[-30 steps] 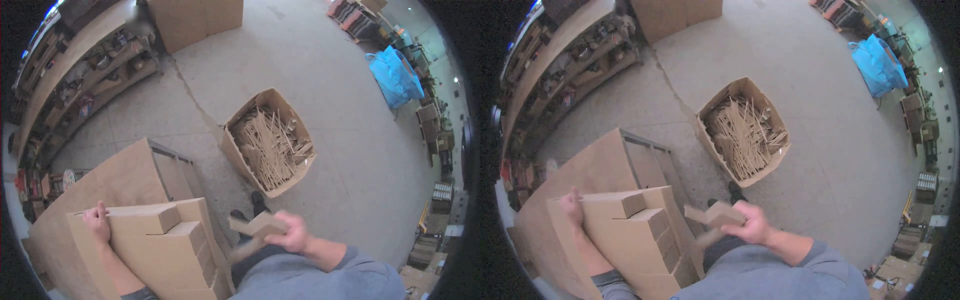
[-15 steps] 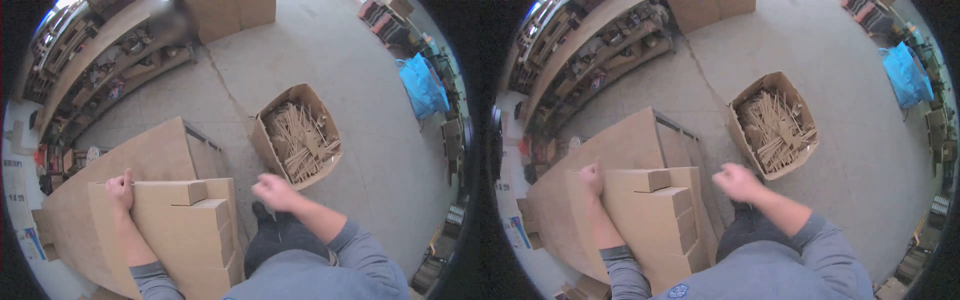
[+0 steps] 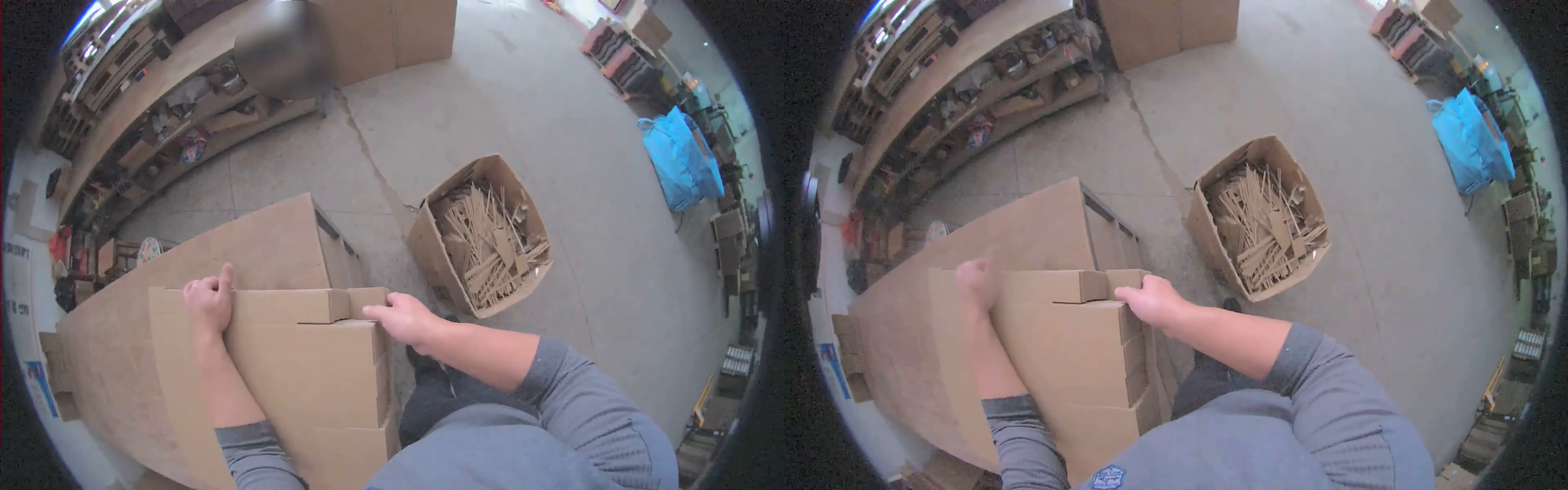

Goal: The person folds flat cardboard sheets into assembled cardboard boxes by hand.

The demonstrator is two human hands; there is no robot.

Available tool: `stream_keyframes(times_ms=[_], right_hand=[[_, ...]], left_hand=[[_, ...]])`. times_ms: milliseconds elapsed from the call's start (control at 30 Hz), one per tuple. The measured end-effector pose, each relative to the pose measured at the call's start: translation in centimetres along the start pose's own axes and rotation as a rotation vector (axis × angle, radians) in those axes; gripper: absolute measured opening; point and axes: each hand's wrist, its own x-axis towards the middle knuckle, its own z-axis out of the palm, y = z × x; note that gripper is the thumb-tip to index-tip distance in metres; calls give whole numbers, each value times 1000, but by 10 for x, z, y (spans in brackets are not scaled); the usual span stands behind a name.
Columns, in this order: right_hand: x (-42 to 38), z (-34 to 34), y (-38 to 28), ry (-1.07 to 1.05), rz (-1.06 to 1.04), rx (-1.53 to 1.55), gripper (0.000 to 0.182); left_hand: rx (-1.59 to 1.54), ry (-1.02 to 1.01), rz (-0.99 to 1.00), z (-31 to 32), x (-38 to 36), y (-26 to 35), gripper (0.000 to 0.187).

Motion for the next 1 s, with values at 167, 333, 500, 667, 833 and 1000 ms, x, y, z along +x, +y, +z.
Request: stream_keyframes(times_ms=[167, 333, 500, 667, 833, 1000], right_hand=[[19, -12, 14, -96, -3, 145, 68], [39, -17, 23, -90, -38, 80, 62], [33, -32, 14, -243, -78, 89, 51], [31, -28, -1, -186, -61, -87, 48], [50, -27, 11, -129, -123, -235, 54], [67, -38, 31, -172, -200, -245, 52]], left_hand=[[-26, -2, 12, -4, -7, 10, 67], [12, 25, 80, 5, 1, -3, 67], [-5, 45, 74, 8, 3, -5, 66], [-10, 61, 73, 8, 4, -8, 67], [-18, 104, 133, 15, 9, -23, 62], [-140, 173, 232, 21, 7, -22, 60]])
